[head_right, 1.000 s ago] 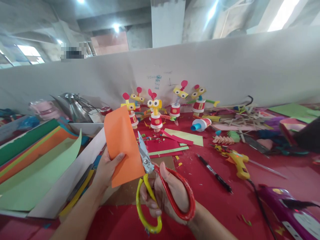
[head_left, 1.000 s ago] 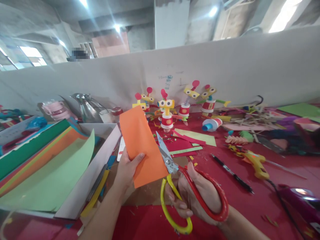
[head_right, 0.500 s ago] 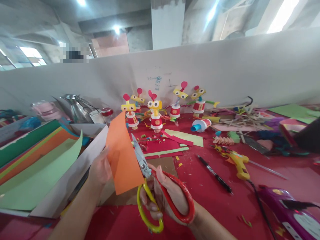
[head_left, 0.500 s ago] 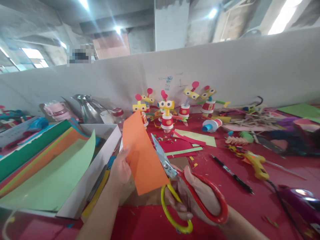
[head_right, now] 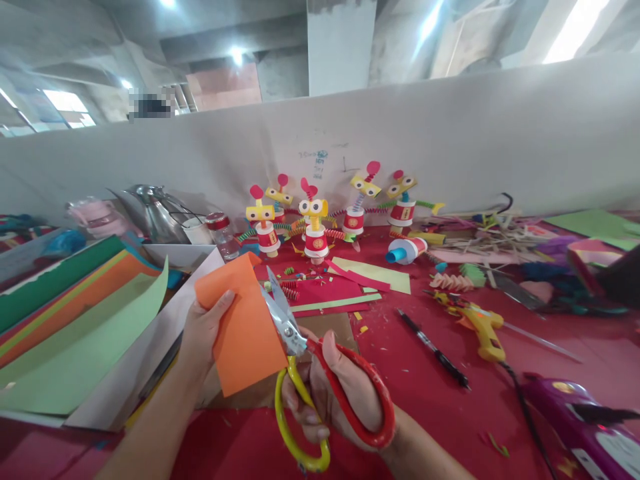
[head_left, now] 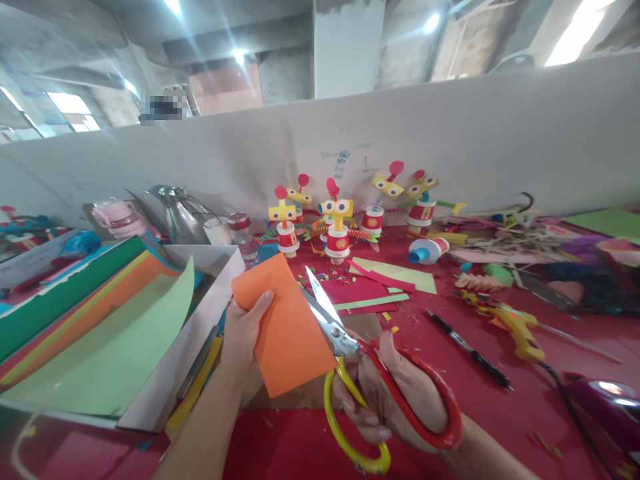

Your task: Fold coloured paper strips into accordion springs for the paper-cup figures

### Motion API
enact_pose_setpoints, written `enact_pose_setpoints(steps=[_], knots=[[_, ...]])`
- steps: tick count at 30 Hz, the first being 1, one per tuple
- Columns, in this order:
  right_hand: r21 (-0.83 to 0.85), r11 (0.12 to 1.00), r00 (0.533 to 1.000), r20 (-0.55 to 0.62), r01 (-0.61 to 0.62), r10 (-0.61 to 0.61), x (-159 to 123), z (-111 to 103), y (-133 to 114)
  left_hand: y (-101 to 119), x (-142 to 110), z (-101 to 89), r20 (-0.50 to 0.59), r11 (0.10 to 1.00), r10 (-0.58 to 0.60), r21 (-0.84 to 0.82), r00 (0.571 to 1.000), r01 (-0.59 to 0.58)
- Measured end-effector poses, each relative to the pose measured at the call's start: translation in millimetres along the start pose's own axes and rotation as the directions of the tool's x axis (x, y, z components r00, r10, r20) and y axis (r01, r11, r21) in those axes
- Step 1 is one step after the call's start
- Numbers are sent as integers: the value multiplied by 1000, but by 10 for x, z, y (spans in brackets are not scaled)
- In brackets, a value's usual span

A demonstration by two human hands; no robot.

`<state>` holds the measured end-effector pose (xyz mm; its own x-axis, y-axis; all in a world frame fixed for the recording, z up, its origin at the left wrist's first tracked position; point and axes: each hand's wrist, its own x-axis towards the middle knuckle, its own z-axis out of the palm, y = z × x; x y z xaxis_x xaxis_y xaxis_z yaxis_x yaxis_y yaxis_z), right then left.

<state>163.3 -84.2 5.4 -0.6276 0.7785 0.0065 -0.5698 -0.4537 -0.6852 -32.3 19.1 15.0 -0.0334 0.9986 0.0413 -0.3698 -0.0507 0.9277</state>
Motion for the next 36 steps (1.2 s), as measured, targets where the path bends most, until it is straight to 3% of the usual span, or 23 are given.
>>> enact_pose_setpoints(steps=[9,29,36], knots=[[73,997,1000,-10,8,-8,-10,-7,-6,-95,-114,117,75,996,-94,14,993,93],[86,993,994,-76,86,-79,-1,81,-29,-178,-199,190,105,997,-58,-40,993,62],[108,990,992,-95,92,-81,11,64,-5,-225,-246,215,157,982,-166,-60,974,177]])
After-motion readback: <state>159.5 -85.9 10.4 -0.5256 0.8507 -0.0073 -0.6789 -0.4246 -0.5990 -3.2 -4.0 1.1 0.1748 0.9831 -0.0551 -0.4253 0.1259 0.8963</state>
